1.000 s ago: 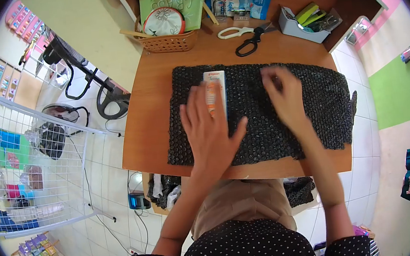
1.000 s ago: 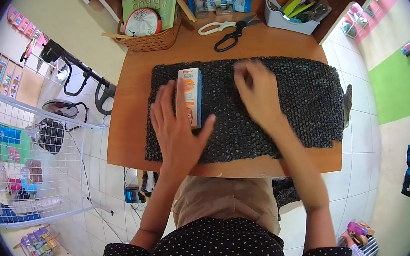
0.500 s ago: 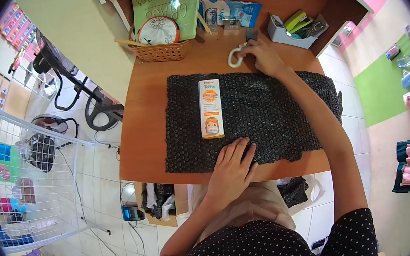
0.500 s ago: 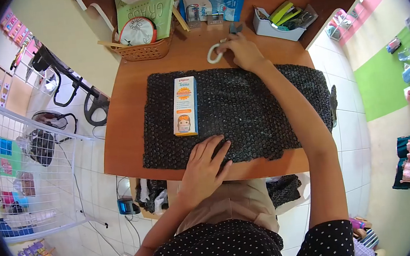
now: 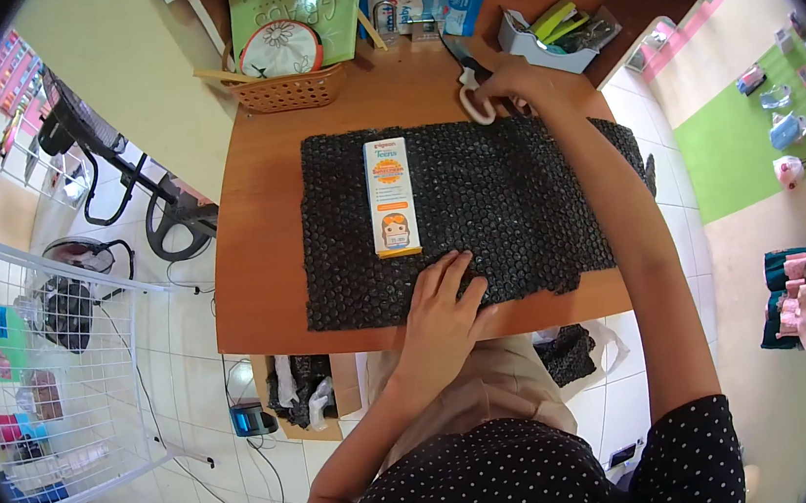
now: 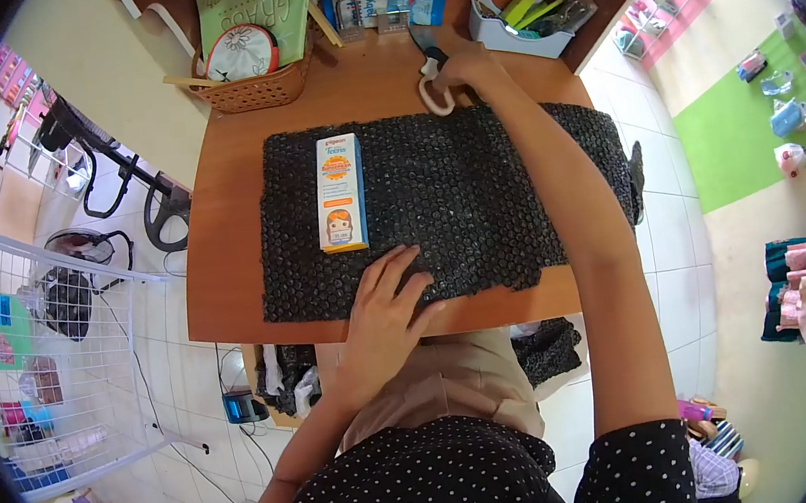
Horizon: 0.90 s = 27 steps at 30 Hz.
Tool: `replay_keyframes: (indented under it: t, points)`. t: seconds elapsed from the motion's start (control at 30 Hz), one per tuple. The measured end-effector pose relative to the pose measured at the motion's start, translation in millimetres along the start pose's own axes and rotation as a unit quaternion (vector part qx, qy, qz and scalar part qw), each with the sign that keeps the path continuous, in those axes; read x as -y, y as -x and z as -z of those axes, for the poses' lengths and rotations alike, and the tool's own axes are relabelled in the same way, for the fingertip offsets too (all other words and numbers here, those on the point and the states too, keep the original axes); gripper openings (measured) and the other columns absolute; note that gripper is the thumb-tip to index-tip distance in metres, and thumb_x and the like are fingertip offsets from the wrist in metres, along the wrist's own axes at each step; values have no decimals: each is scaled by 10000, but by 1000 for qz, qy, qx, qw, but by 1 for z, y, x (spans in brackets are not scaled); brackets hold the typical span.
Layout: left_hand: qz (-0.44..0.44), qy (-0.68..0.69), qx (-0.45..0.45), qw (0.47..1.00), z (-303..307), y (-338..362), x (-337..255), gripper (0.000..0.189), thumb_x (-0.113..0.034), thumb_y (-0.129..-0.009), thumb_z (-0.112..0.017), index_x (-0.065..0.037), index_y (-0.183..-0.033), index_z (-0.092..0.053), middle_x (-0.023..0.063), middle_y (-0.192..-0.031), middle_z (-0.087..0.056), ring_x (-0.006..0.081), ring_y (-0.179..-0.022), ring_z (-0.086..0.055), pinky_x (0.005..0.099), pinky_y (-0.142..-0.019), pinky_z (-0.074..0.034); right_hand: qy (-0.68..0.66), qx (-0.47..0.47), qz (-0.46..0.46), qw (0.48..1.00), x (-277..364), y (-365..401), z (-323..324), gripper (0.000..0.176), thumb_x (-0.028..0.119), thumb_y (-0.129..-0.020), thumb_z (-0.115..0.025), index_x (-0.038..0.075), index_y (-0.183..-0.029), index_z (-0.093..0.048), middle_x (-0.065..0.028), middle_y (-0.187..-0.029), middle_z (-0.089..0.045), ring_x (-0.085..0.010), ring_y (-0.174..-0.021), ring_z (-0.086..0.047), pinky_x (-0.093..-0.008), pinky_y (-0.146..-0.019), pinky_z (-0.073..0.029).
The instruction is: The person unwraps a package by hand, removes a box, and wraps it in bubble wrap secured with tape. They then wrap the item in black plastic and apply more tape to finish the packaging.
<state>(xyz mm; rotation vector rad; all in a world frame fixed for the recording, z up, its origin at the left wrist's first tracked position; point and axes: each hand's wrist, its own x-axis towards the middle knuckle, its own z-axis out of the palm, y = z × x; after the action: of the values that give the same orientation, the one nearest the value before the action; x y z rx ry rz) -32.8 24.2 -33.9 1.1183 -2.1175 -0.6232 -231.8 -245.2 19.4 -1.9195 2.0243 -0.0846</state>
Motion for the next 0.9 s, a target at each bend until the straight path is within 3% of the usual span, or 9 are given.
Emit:
replay_keyframes:
  t: [0.1,0.13,0.2,0.27,0.33,0.43,0.5,0.73,0.9]
  points:
    - [-22,-91,-25,995,-11,1,1,248,-186,-777,-634,-29,-958,-574,153,-1203,-479,318,-1189,-409,439,-989,-346,-147,-45,-33,988,3,38,29,565,413,-582,-772,-67,-830,-606,-160,-789,-635,-180,-629,-638,-310,-545,-540]
    - [-35,-125,-21,991,-12,3,2,230,-190,-783,-629,-33,-944,-580,158,-1203,-477,320,-1196,-408,458,-997,-333,-282,-18,2,959,-16,31,26,495,370,-672,-748,-81,-774,-571,-120,-666,-599,-138,-476,-584,-245,-436,-513]
    - [-47,-152,-15,987,-16,5,2,213,-193,-789,-624,-37,-929,-586,163,-1202,-475,321,-1204,-406,477,-1005,-320,-429,84,64,897,-54,55,34,415,388,-816,-625,-22,-836,-564,-74,-658,-565,-122,-528,-541,-251,-453,-448]
    - [-21,-116,-45,992,-21,5,-3,169,-167,-797,-600,-36,-904,-596,175,-1176,-489,330,-1212,-407,503,-1009,-301,-416,4,9,909,-34,134,45,388,395,-862,-562,8,-840,-566,-49,-659,-541,-114,-557,-530,-239,-505,-449]
    - [-8,-117,-37,992,-18,2,-8,159,-145,-798,-586,-19,-895,-595,179,-1158,-500,334,-1195,-427,512,-1013,-288,-405,55,116,905,-66,190,25,382,397,-911,-461,20,-962,-506,-58,-694,-536,-123,-613,-533,-234,-543,-445]
    - [-44,-148,-6,988,-1,-6,-12,150,-98,-784,-563,13,-882,-589,178,-1125,-520,335,-1155,-470,501,-997,-317,-572,198,115,788,-72,289,-9,921,825,-692,-332,9,-1112,-416,-125,-855,-520,-190,-737,-522,-290,-679,-424]
    - [-97,-171,20,980,0,-10,-6,152,-72,-769,-556,30,-877,-584,175,-1110,-529,333,-1131,-495,482,-976,-359,-633,273,2,724,-69,345,-27,1179,913,-505,-308,-46,-1190,-319,-123,-990,-485,-176,-863,-526,-284,-759,-458]
    - [-114,-151,6,982,-3,-20,-1,295,-1,-703,-551,2,-997,-574,87,-933,-565,221,-1017,-576,275,-674,-538,-648,334,-75,680,-71,407,-80,801,704,-811,-300,7,-1201,-372,-67,-984,-480,-152,-837,-491,-273,-749,-422]
    - [-90,-180,-15,980,-9,-21,-10,279,-12,-714,-558,-37,-990,-587,59,-891,-549,203,-955,-583,279,-663,-536,-671,282,-139,671,-44,408,-86,836,738,-722,-416,63,-1206,-323,-88,-1056,-446,-179,-937,-479,-307,-794,-414]
